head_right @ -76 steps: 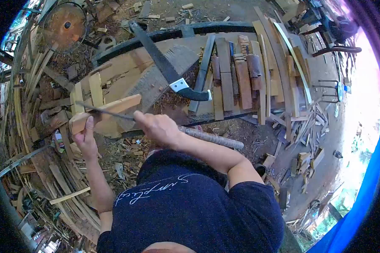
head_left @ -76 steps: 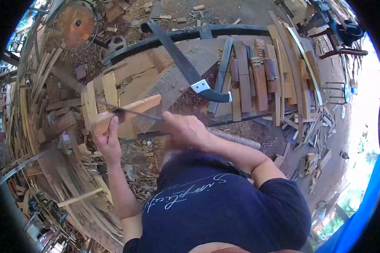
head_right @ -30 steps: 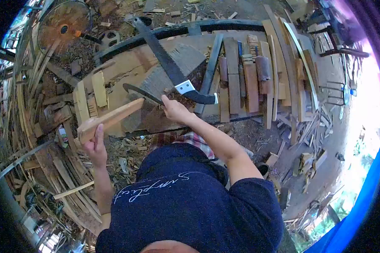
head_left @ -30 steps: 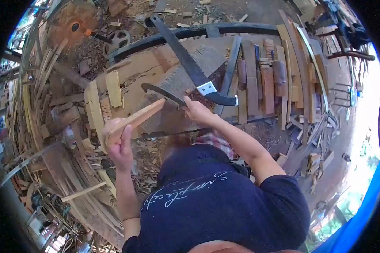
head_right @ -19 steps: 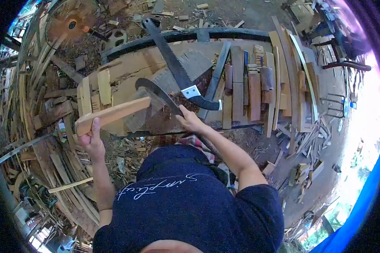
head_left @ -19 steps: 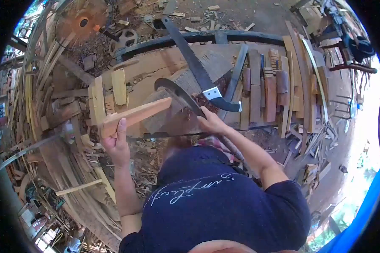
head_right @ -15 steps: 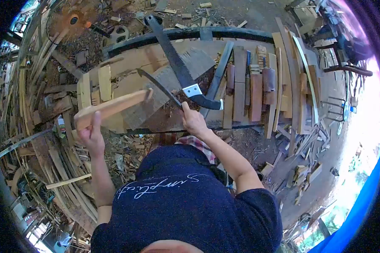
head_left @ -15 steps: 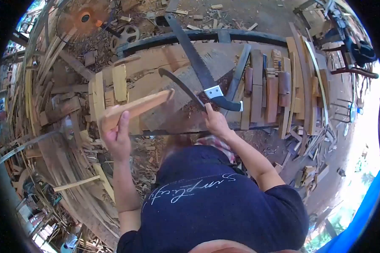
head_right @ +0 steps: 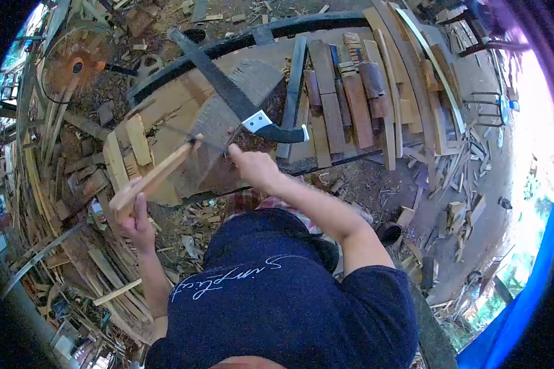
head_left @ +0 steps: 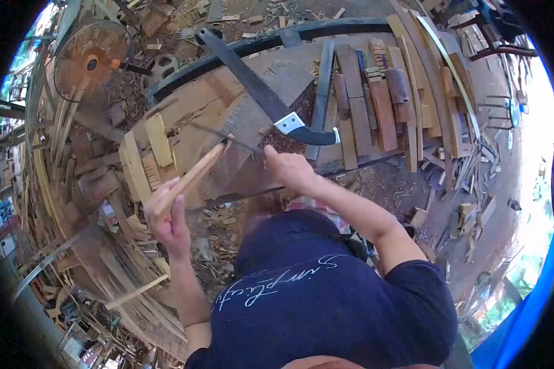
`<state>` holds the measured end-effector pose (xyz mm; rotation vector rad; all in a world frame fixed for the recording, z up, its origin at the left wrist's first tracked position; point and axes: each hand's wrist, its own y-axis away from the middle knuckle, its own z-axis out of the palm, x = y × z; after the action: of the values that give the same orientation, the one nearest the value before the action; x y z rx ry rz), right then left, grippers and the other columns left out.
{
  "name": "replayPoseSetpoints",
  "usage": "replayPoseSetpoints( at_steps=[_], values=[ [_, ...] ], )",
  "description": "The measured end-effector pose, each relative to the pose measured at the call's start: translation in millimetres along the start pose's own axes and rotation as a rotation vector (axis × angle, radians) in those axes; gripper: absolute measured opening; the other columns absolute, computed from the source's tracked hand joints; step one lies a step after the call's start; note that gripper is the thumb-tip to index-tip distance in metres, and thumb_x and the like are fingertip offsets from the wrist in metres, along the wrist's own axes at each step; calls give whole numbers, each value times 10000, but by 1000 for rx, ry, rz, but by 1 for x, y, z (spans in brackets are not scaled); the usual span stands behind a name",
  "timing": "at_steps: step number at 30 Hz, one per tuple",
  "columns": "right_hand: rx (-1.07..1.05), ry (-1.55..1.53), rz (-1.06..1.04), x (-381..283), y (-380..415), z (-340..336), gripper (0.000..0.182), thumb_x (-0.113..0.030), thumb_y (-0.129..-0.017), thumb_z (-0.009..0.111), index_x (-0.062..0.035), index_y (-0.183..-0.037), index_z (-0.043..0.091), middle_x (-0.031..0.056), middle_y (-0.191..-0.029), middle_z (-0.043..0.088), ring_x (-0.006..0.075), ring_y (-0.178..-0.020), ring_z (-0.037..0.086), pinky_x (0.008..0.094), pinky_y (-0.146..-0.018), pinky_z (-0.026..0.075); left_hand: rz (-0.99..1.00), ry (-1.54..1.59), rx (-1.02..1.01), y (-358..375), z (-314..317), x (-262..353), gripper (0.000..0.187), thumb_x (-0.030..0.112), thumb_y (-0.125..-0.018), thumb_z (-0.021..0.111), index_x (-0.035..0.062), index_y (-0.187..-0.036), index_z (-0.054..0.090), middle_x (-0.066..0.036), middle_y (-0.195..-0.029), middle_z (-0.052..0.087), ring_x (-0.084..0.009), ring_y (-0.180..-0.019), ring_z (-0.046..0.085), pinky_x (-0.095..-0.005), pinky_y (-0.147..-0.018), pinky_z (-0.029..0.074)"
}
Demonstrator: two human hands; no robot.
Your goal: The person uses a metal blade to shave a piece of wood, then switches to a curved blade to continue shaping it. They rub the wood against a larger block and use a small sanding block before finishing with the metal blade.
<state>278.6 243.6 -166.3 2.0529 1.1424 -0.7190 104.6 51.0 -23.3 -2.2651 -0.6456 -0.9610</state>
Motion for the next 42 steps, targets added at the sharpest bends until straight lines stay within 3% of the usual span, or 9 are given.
replayPoseSetpoints(
  at_steps=[5,9,13,16,21,25,34,38,42],
  values=[
    [-5,-34,-28,-14,15,-6,230,-94,-853,484,-77,-1065,395,189,-783,647,399,-748,644,508,-605,495,66,-49,-39,0,9,9,269,38,-904,632,13,-1146,516,-183,-1117,630,-259,-1034,618,-342,-895,490],
    [70,-34,-284,-45,31,-17,213,-88,-854,471,-94,-1057,407,168,-765,641,364,-747,659,487,-586,507,42,38,-16,3,10,8,265,29,-904,625,22,-1140,505,-194,-1114,626,-281,-1019,623,-357,-887,494],
    [-116,3,74,-8,-4,-13,236,-92,-841,486,-77,-1055,389,192,-770,638,395,-766,650,507,-620,502,75,49,-63,9,2,3,271,12,-898,620,45,-1137,497,-198,-1097,625,-289,-1002,623,-368,-874,497],
    [-86,-9,36,-4,2,-9,239,-85,-839,489,-86,-1057,390,185,-788,642,404,-763,644,522,-623,497,161,-53,-88,3,8,13,290,12,-893,626,58,-1146,491,-193,-1068,616,-299,-988,624,-371,-838,506],
    [7,-44,-294,-52,42,-35,261,-69,-806,512,-93,-1045,409,160,-781,639,382,-754,652,496,-606,508,135,-72,-74,1,8,13,293,20,-890,635,49,-1140,484,-179,-1048,585,-313,-977,624,-386,-824,532],
    [-109,-25,59,2,1,-9,212,-116,-864,475,-85,-1055,386,195,-814,658,406,-755,652,521,-641,501,147,54,-83,7,9,10,281,17,-889,633,41,-1128,489,-174,-1036,583,-305,-951,627,-391,-838,542],
    [66,-61,-208,-37,23,-9,235,-82,-817,516,-69,-1017,395,172,-810,650,377,-764,651,492,-589,494,81,-42,-17,0,15,14,290,-14,-900,600,11,-1156,467,-176,-1093,558,-295,-1003,602,-382,-869,526],
    [-28,13,110,14,-19,17,251,-109,-823,530,-75,-1035,400,187,-766,645,401,-761,646,512,-606,485,29,-145,-8,7,4,3,296,-8,-906,598,9,-1168,461,-178,-1100,558,-286,-1018,598,-377,-890,510],
    [-9,-19,35,6,-13,14,244,-94,-826,515,-78,-1041,400,200,-772,644,413,-759,649,517,-609,490,34,27,16,3,7,5,296,-13,-906,596,6,-1171,465,-178,-1113,560,-284,-1019,599,-371,-888,503]
  ],
)
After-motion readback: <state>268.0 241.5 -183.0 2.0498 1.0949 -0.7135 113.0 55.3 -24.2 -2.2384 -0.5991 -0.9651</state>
